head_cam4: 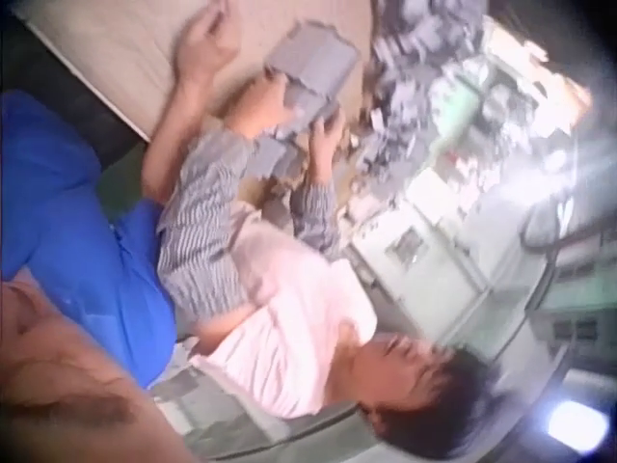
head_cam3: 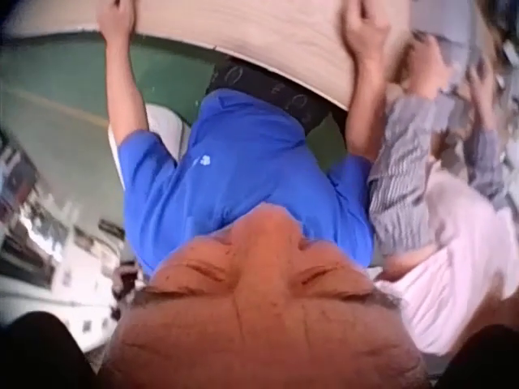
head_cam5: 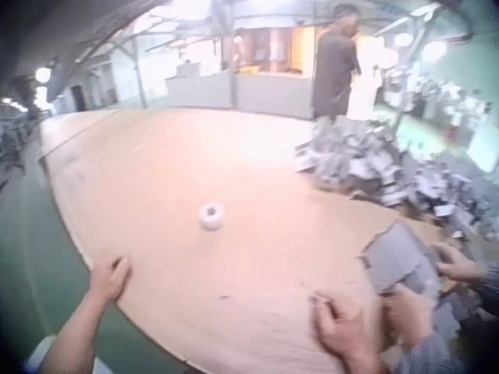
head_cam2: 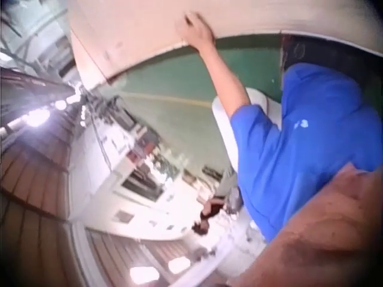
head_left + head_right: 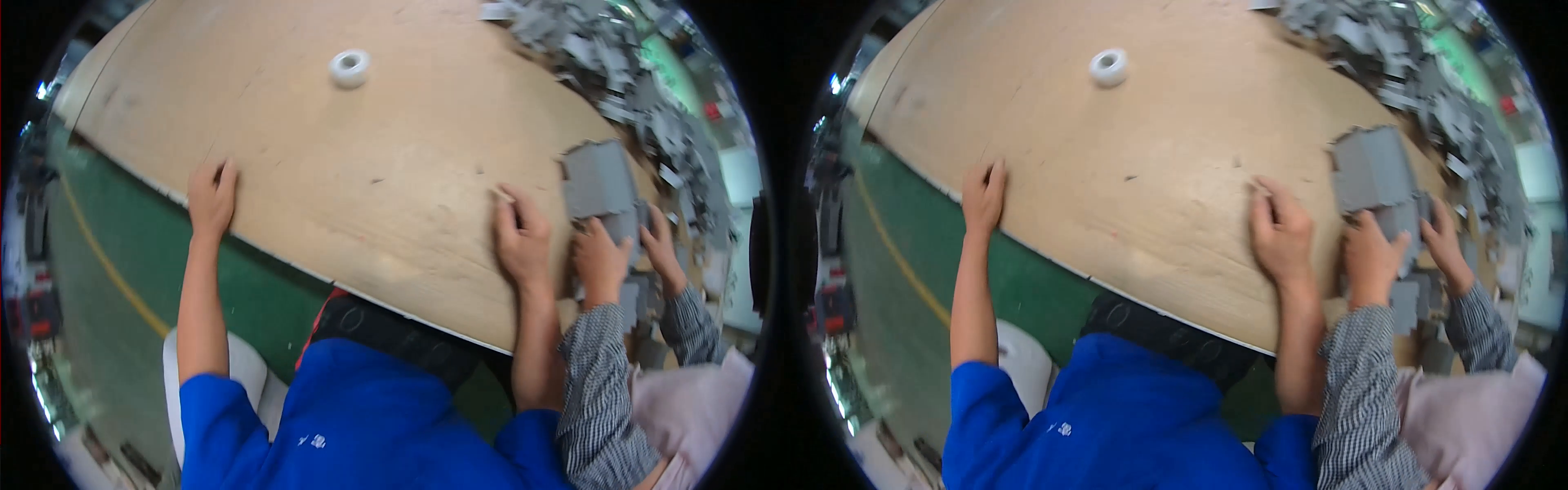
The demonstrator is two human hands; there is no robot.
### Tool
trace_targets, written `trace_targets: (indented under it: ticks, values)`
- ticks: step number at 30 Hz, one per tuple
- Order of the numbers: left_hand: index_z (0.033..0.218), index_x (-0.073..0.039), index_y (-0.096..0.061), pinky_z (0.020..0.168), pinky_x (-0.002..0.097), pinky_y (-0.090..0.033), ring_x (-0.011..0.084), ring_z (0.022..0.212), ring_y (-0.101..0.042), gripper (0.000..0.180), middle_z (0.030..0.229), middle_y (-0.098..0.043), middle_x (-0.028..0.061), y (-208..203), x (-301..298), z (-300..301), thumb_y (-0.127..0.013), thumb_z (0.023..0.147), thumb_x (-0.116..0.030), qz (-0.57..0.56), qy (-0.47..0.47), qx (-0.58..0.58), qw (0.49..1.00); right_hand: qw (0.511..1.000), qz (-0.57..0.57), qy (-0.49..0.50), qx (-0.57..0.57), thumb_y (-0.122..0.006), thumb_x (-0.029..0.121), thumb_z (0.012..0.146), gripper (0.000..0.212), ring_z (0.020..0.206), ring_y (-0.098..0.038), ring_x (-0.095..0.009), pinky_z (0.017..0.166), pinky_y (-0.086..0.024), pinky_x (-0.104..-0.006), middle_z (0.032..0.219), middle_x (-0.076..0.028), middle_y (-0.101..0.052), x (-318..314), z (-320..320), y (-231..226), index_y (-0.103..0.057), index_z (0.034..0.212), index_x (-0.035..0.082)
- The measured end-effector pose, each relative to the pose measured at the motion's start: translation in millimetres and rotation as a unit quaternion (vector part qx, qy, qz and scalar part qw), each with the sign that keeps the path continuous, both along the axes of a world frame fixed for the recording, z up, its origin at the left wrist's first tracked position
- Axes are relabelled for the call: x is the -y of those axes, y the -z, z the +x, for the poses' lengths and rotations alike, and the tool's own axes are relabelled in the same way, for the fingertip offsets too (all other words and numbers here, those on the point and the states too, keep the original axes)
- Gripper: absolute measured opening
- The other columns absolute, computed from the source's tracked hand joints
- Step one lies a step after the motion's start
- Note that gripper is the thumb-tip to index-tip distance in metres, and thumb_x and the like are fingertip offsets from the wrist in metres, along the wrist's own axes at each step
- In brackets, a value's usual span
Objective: The person assembles grey L-shaped metal components into larger grid-like structures by hand, securing them with tape from a tape roll.
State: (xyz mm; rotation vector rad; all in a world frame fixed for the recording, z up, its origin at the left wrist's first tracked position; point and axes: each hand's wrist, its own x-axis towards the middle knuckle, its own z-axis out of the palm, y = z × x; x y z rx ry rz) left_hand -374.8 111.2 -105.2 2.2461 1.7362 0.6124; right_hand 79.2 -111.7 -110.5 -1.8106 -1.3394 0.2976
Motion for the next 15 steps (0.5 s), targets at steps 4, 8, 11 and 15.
trace_targets:
  ticks: [4,8,11,15]
  values:
    - [0.130,-0.008,-0.064,0.102,0.0453,-0.045,0.0349,0.118,-0.058,0.042,0.129,-0.064,0.0155,6,-2,23,-0.063,0.097,-0.034,0.131,-0.024,-0.076,0.988,0.995,-0.017,0.044,-0.084,-0.062,0.005,0.098,0.026,0.063,-0.047,-0.005,0.057,-0.040,-0.0221,0.072,0.003,-0.055,17,10,-11,-0.069,0.123,0.004]
    - [0.139,-0.011,-0.058,0.109,0.0445,-0.040,0.0340,0.129,-0.050,0.050,0.143,-0.053,0.0143,-3,7,28,-0.063,0.096,-0.035,0.096,-0.042,-0.123,0.987,0.990,-0.041,0.101,-0.091,-0.060,0.009,0.101,0.027,0.062,-0.046,-0.004,0.057,-0.039,-0.0201,0.072,0.005,-0.056,20,13,-4,-0.067,0.126,0.002]
    - [0.135,-0.010,-0.060,0.106,0.0449,-0.042,0.0350,0.125,-0.053,0.047,0.136,-0.058,0.0138,0,3,15,-0.066,0.093,-0.031,0.125,-0.034,-0.113,0.985,0.987,-0.039,0.142,-0.062,-0.058,0.010,0.102,0.026,0.062,-0.047,-0.004,0.057,-0.038,-0.0197,0.070,0.005,-0.055,10,5,6,-0.067,0.124,0.000]
    - [0.124,-0.008,-0.064,0.102,0.0457,-0.046,0.0355,0.118,-0.058,0.040,0.128,-0.063,0.0127,0,-6,14,-0.069,0.089,-0.027,0.138,-0.026,-0.035,0.989,0.961,0.007,0.188,-0.201,-0.059,0.011,0.102,0.021,0.062,-0.045,-0.003,0.057,-0.038,-0.0201,0.071,0.004,-0.055,-54,-17,-11,-0.068,0.118,0.000]
